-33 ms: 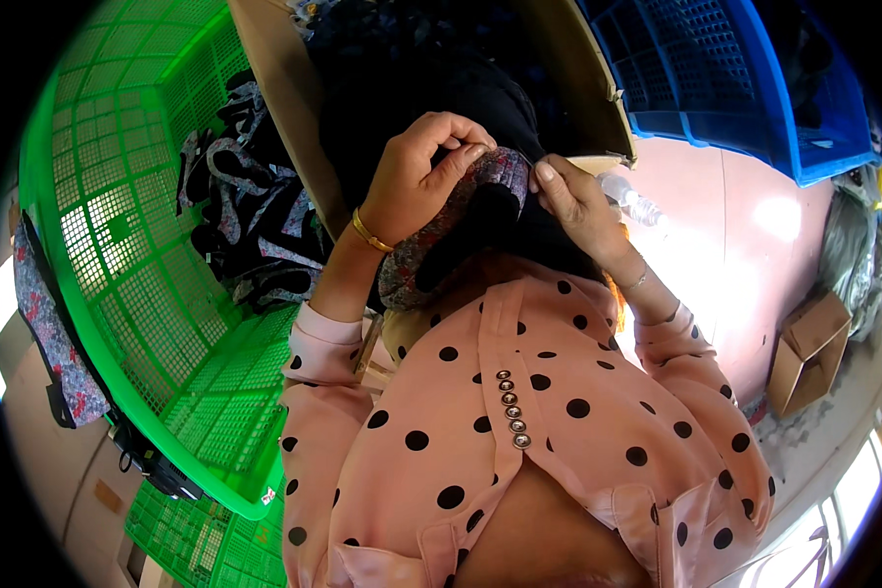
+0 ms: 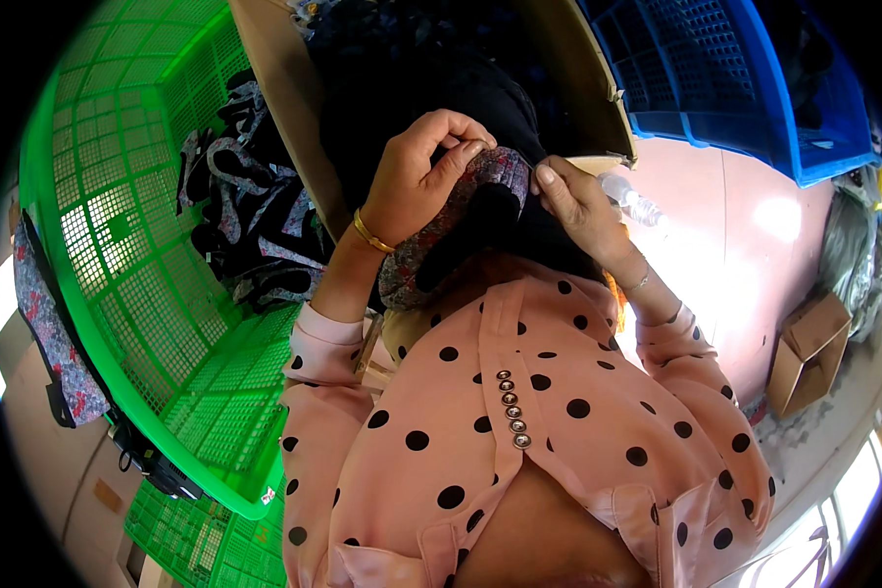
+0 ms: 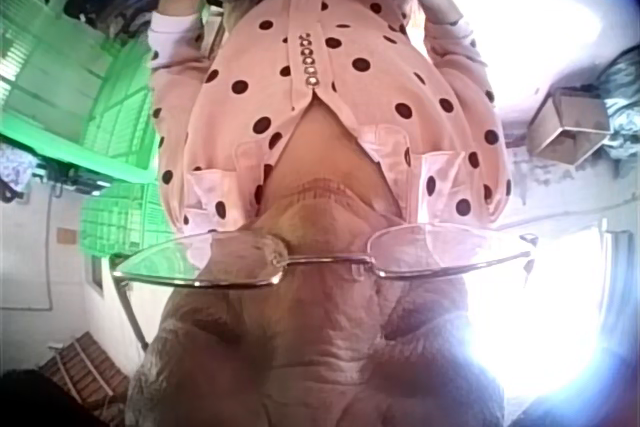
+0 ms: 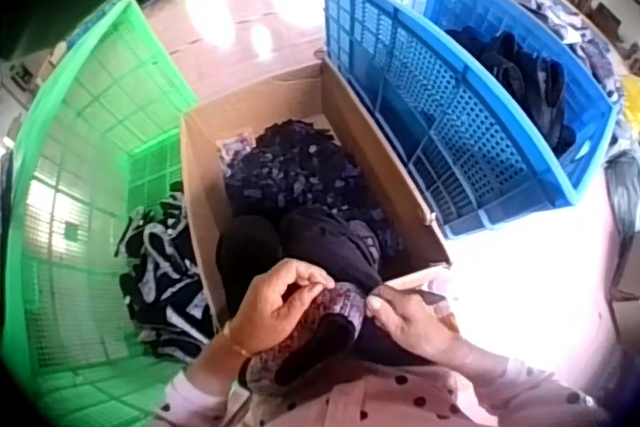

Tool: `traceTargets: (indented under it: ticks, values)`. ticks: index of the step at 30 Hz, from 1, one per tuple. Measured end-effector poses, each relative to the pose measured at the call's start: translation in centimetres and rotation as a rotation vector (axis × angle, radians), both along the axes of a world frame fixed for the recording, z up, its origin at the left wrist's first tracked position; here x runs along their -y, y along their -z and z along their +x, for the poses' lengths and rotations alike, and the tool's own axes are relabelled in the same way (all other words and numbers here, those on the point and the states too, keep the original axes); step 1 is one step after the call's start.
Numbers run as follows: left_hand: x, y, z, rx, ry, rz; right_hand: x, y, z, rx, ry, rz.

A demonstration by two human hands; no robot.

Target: The person uses a small pair of scissors to trim loose threads and excess fabric from the edges of black and floral-patterned slippers. They handle the slippers one by one, picking them from a cardboard box, cutting the threads, and placing the finished items into a green plastic basket.

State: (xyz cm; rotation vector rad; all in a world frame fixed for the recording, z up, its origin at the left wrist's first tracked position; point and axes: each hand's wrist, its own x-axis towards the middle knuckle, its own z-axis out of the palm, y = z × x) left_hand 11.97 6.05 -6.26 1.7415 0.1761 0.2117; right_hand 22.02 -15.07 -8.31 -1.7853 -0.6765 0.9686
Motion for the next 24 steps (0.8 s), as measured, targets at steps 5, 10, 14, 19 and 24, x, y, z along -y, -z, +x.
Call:
traceTargets:
  ticks: [5,10,14,19,24]
  values:
    - [-0.7,1.0,0.0,0.092,-0.127,-0.037,0.8,-1.2,0.5,0.085,-0.052,-0.03]
    - [-1.4,0.0,0.5,0.042,-0.121,0.855,1.2,-1.1,0.6,0.061,-0.042,-0.016]
    - [-0.2,0.4,0.2,0.02,0.138,0.648,0.2,-0.6,-0.1,-0.029,-0.042,0.031]
    - [0.1,-0.2,0.4,0.091,0.118,0.791,-0.6,0.5,-0.4,-0.007,0.002,0.06]
    - [-0.4,0.4,0.0,0.086,-0.032,0.323,-0.5,-0.2,-0.1,0.012,-0.027,0.036]
